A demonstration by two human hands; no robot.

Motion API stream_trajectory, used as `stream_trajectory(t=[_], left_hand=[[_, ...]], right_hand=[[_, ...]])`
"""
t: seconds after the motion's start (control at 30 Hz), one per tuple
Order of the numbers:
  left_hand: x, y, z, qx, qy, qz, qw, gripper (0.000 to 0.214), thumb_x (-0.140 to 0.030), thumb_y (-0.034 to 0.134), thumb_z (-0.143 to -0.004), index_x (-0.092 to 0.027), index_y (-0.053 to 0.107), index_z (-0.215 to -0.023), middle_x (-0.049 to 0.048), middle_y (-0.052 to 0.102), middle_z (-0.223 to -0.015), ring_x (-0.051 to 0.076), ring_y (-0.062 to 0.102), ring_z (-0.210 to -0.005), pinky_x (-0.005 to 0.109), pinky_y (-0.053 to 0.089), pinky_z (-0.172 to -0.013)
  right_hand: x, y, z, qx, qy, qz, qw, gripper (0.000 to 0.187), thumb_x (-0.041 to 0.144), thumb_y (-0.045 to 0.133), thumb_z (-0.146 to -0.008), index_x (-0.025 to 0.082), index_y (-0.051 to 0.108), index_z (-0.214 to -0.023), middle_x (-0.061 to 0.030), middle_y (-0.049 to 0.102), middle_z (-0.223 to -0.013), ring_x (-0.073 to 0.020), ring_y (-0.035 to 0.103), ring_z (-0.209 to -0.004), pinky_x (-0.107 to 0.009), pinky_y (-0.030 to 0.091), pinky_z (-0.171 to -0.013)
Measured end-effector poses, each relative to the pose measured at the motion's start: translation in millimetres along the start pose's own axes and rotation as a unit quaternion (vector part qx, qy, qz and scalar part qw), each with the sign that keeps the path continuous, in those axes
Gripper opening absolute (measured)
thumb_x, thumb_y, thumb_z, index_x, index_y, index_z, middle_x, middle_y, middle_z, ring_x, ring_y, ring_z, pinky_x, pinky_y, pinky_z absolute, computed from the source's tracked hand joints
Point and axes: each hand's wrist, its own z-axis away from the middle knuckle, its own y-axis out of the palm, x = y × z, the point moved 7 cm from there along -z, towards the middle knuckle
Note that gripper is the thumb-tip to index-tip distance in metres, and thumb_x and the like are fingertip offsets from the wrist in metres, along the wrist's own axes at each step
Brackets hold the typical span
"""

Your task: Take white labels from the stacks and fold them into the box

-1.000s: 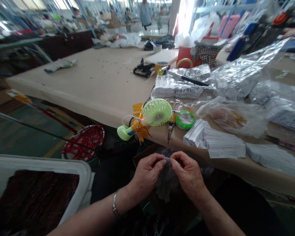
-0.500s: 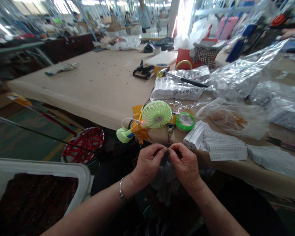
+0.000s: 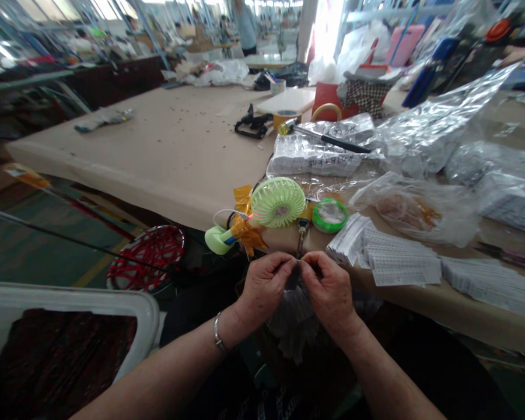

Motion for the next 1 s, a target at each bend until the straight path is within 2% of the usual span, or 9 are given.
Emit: stream_trajectory(t=[0.3,0.43,0.53,0.6,0.7,0.77,0.83,0.9,1.0], left_hand=[[1.1,-0.1,-6.6,-0.004,0.006,-0.007,1.0,0.021,-0.027,0.051,-0.086,-0.018,0.067,-0.076,0.0001,0.063,-0.068,0.012,0.055,-0.064,0.021,0.041,-0.063],[-2.8,-0.2,-1.0,0.004,0.005,-0.001,1.0,0.02,-0.027,0.052,-0.086,-0.018,0.066,-0.076,-0.0002,0.063,-0.069,0.011,0.056,-0.065,0.02,0.042,-0.063],[-1.9,-2.2,7.0,0.004,-0.003,0.005,1.0,0.018,-0.024,0.053,-0.085,-0.017,0.067,-0.076,-0.0005,0.064,-0.069,0.011,0.057,-0.064,0.019,0.043,-0.062],[4.1,-4.8,11.0,-0.003,-0.01,0.001,1.0,0.016,-0.022,0.054,-0.084,-0.017,0.068,-0.076,-0.0004,0.065,-0.068,0.011,0.058,-0.064,0.02,0.044,-0.061],[18.2,-6.0,12.8,0.001,-0.009,-0.004,1.0,0.016,-0.021,0.055,-0.083,-0.018,0.071,-0.085,0.0019,0.071,-0.081,0.013,0.063,-0.074,0.022,0.047,-0.071],[27.9,-6.2,13.0,0.0,-0.007,-0.016,1.0,0.021,-0.019,0.055,-0.082,-0.019,0.071,-0.096,0.0039,0.072,-0.095,0.015,0.065,-0.088,0.024,0.046,-0.082],[35.7,-5.1,14.6,0.002,-0.012,-0.028,1.0,0.024,-0.018,0.055,-0.082,-0.019,0.071,-0.1,0.0054,0.071,-0.101,0.017,0.064,-0.094,0.026,0.045,-0.086],[40.7,-1.5,18.4,0.015,-0.024,-0.036,0.999,0.021,-0.02,0.055,-0.082,-0.018,0.072,-0.095,0.006,0.072,-0.097,0.018,0.065,-0.091,0.026,0.045,-0.083],[42.5,6.2,26.3,0.033,-0.048,-0.041,0.997,0.019,-0.023,0.055,-0.082,-0.018,0.073,-0.083,0.0049,0.071,-0.082,0.017,0.064,-0.078,0.025,0.045,-0.074]], right_hand=[[-1.5,-1.3,-2.7,-0.004,0.016,-0.003,1.0,0.014,0.031,0.052,-0.086,0.02,0.058,-0.079,0.0023,0.059,-0.065,-0.0116,0.056,-0.058,-0.022,0.044,-0.057],[-1.0,-1.0,4.7,0.005,0.013,-0.009,1.0,0.013,0.03,0.054,-0.086,0.02,0.06,-0.084,0.0018,0.062,-0.068,-0.0115,0.059,-0.06,-0.021,0.047,-0.058],[3.6,-10.8,17.4,0.005,-0.023,0.022,0.999,0.014,0.029,0.058,-0.085,0.02,0.061,-0.095,0.0022,0.066,-0.071,-0.0116,0.062,-0.061,-0.021,0.049,-0.058],[9.0,-25.2,25.5,-0.006,-0.078,0.075,0.994,0.014,0.026,0.058,-0.085,0.021,0.06,-0.099,0.0023,0.067,-0.074,-0.0113,0.063,-0.062,-0.02,0.05,-0.06],[16.6,-52.8,31.2,-0.044,-0.179,0.19,0.964,0.011,0.02,0.057,-0.086,0.02,0.061,-0.095,-0.0012,0.067,-0.081,-0.0136,0.064,-0.073,-0.024,0.05,-0.071],[16.2,-69.1,29.0,-0.086,-0.211,0.287,0.93,0.015,0.021,0.059,-0.084,0.018,0.063,-0.098,-0.006,0.067,-0.089,-0.0198,0.062,-0.088,-0.033,0.049,-0.082],[10.1,-76.2,23.3,-0.109,-0.203,0.377,0.897,0.027,0.026,0.063,-0.081,0.014,0.063,-0.106,-0.012,0.066,-0.105,-0.029,0.056,-0.105,-0.046,0.043,-0.093],[1.6,-73.4,18.5,-0.1,-0.182,0.432,0.878,0.036,0.029,0.064,-0.08,0.013,0.061,-0.112,-0.0144,0.061,-0.121,-0.0356,0.048,-0.117,-0.055,0.035,-0.099],[-5.4,-65.6,18.7,-0.098,-0.177,0.447,0.871,0.03,0.025,0.062,-0.082,0.016,0.063,-0.11,-0.0101,0.061,-0.124,-0.035,0.046,-0.121,-0.058,0.028,-0.104]])
